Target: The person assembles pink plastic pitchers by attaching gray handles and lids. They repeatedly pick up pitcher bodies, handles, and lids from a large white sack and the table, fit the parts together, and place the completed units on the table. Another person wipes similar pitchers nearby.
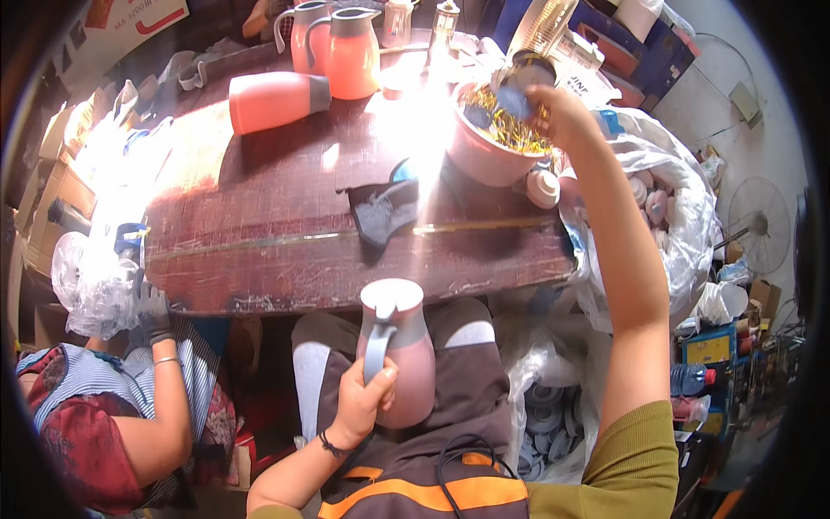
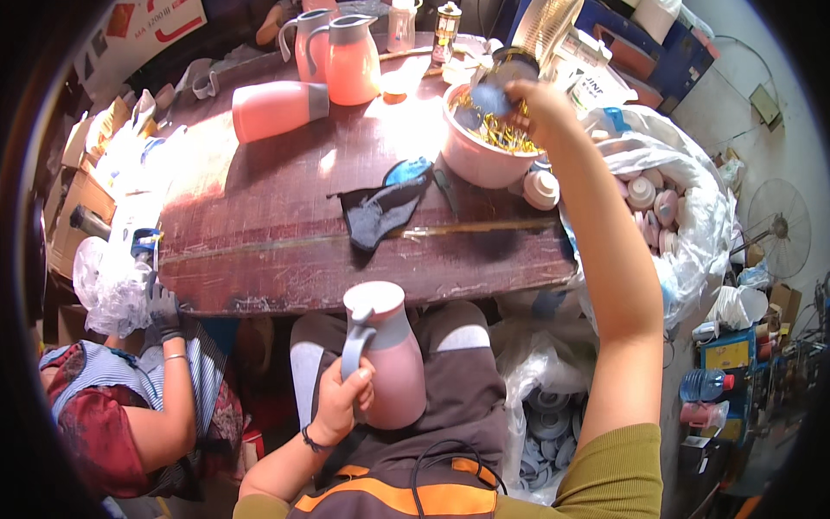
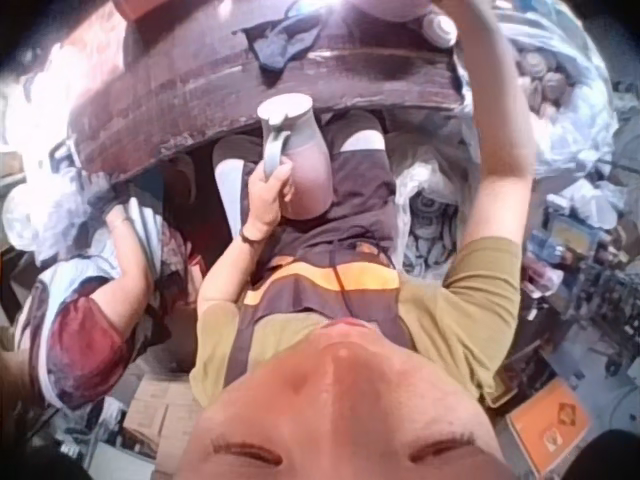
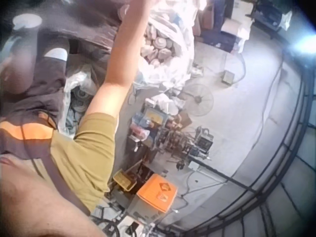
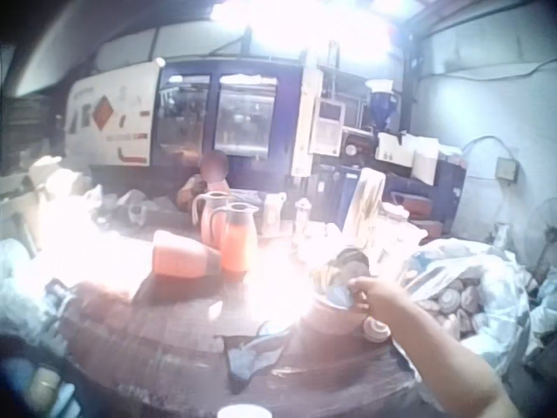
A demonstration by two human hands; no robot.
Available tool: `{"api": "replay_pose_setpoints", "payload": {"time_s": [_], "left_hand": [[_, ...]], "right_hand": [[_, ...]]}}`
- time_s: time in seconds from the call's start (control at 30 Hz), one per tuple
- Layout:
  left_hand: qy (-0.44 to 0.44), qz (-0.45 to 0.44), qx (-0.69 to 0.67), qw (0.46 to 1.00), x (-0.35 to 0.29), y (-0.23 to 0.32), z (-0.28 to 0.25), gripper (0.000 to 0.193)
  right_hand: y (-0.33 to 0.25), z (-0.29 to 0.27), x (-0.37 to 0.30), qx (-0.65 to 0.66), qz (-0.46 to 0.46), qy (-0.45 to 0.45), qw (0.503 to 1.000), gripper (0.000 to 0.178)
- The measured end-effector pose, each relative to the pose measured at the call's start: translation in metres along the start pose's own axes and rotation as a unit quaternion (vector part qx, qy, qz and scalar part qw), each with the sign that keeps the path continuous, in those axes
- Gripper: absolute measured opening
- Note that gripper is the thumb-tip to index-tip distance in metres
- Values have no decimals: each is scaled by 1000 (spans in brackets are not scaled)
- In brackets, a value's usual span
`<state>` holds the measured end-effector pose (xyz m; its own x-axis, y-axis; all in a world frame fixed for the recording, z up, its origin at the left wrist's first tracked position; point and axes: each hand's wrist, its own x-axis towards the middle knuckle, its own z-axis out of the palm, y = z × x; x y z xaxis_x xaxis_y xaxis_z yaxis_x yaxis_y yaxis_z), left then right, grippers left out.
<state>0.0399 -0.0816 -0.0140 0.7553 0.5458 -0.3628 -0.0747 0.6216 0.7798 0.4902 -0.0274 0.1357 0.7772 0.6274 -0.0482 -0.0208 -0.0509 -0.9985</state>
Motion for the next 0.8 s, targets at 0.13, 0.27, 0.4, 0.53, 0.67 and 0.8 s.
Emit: {"api": "replay_pose_setpoints", "payload": {"time_s": [0.13, 0.27, 0.4, 0.53, 0.67, 0.8], "left_hand": [[28, 21, -38, 999, -6, -1, 0, 14], [20, 43, -32, 998, -7, -2, 6, 14], [22, 68, -11, 997, -10, -8, 6, 15], [25, 82, -2, 996, -3, -20, 10, 15], [11, 76, 21, 997, 1, -20, 13, 16], [-3, 71, 57, 996, -1, -17, 9, 19]], "right_hand": [[93, 3, -98, -32, 120, -18, 992, 23], [181, -33, -96, -401, -4, 82, 912, 34], [177, -35, -134, -539, -269, 164, 781, 35], [215, -30, -163, -614, -280, 103, 731, 55], [235, -46, -151, -555, -351, 144, 740, 29], [231, -64, -135, -484, -208, 189, 829, 21]]}}
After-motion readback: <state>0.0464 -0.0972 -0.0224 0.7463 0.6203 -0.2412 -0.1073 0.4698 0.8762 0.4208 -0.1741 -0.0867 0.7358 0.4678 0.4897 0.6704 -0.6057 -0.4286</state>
